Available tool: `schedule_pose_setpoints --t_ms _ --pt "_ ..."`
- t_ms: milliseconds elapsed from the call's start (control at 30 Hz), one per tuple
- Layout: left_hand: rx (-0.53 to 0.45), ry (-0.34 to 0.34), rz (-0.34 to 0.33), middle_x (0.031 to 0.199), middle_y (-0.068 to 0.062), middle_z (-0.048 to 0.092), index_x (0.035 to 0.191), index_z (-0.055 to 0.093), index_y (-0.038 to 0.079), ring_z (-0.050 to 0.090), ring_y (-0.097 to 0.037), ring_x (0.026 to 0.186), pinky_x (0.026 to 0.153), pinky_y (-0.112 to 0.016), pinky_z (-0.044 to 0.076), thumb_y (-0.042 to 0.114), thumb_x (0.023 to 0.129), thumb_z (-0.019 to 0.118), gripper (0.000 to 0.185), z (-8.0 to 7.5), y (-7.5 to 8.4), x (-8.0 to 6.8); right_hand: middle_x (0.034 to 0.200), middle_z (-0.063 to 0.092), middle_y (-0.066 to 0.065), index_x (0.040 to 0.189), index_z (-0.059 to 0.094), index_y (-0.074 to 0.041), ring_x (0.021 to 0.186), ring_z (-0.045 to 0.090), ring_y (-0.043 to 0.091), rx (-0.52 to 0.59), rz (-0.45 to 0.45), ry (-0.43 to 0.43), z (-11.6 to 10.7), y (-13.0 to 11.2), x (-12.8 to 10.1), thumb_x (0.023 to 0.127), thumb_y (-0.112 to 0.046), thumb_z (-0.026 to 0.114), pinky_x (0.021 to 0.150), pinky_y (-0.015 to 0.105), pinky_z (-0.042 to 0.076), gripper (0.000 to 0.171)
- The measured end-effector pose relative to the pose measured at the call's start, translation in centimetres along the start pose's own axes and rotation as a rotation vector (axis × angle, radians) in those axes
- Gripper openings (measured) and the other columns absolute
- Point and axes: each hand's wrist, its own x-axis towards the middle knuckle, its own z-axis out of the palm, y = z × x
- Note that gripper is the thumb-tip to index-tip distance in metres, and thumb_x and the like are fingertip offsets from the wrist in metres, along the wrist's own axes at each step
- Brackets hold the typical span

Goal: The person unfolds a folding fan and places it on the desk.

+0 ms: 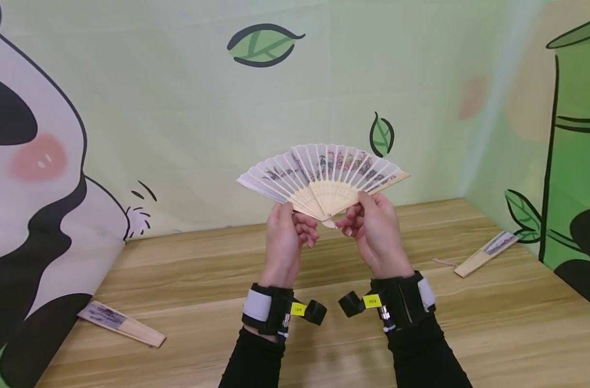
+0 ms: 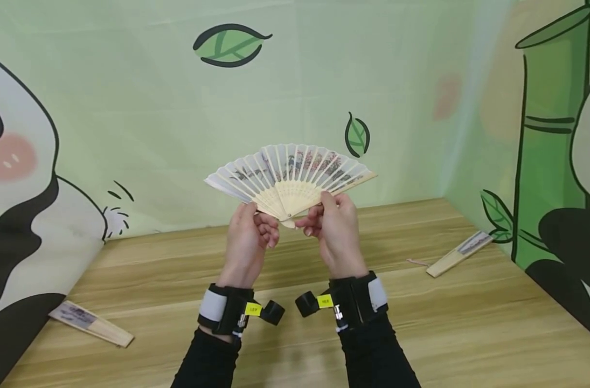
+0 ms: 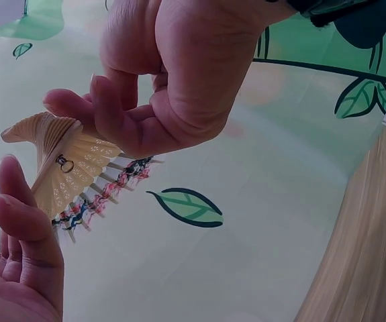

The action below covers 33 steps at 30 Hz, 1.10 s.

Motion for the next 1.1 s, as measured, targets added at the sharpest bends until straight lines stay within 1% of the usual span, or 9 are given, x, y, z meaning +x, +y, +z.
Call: schedule_pose_setpoints --t_ms 100,367,667,833,933,1100 --pt "-0.009 0.001 0.002 0.065 -0.003 0.060 0.097 0.044 0.007 0.054 -0.011 0.047 0.041 -0.020 0.039 0.017 0.104 0.031 0.018 0.00 0.02 -0.01 0.071 0.051 0.001 0.124 0.042 -0.006 0.054 0.060 0.011 -0.008 -0.006 0.009 0.09 0.04 -0.06 0.107 -0.020 0.035 0.048 0.020 0.041 0.022" --pt "-0.022 -0.006 0.021 0.066 -0.003 0.061 0.097 0.044 0.007 0.056 -0.012 0.048 0.041 -0.021 0.041 0.017 0.104 0.030 0.018 0.01 0.07 0.04 0.072 0.052 0.001 0.115 0.042 -0.007 0.054 0.060 0.012 -0.015 -0.030 0.030 0.30 -0.07 -0.08 0.107 -0.020 0.036 0.049 0.021 0.043 0.017" --pt "-0.014 -0.007 0.011 0.067 -0.003 0.061 0.099 0.044 0.007 0.056 -0.012 0.049 0.042 -0.021 0.041 0.017 0.104 0.030 0.018 -0.02 0.05 0.03 0.072 0.052 0.002 0.121 0.042 -0.006 0.053 0.060 0.012 -0.009 -0.037 0.037 0.28 0.07 -0.16 0.107 -0.019 0.035 0.048 0.020 0.043 0.021" --pt "-0.012 -0.006 0.013 0.067 -0.003 0.061 0.099 0.043 0.007 0.055 -0.012 0.049 0.042 -0.020 0.041 0.016 0.104 0.031 0.017 0.01 0.05 0.06 0.072 0.053 0.002 0.123 0.043 -0.004 0.054 0.062 0.011 0.000 -0.063 0.036 0.37 0.19 -0.18 0.107 -0.019 0.035 0.049 0.020 0.045 0.024" --pt "-0.015 0.001 0.011 0.067 -0.003 0.060 0.098 0.043 0.007 0.055 -0.011 0.049 0.042 -0.020 0.041 0.016 0.104 0.031 0.016 0.02 0.03 0.11 0.072 0.053 0.002 0.121 0.043 -0.004 0.054 0.062 0.011 0.004 -0.070 0.041 0.46 0.23 -0.17 0.107 -0.019 0.035 0.048 0.020 0.045 0.022" --pt "-0.011 0.009 0.012 0.067 -0.004 0.061 0.097 0.043 0.007 0.055 -0.012 0.049 0.041 -0.020 0.041 0.015 0.104 0.031 0.015 0.00 -0.07 0.08 0.072 0.053 0.002 0.116 0.042 -0.005 0.053 0.062 0.011 0.012 -0.056 0.064 0.57 0.31 -0.18 0.107 -0.019 0.035 0.047 0.020 0.044 0.018"
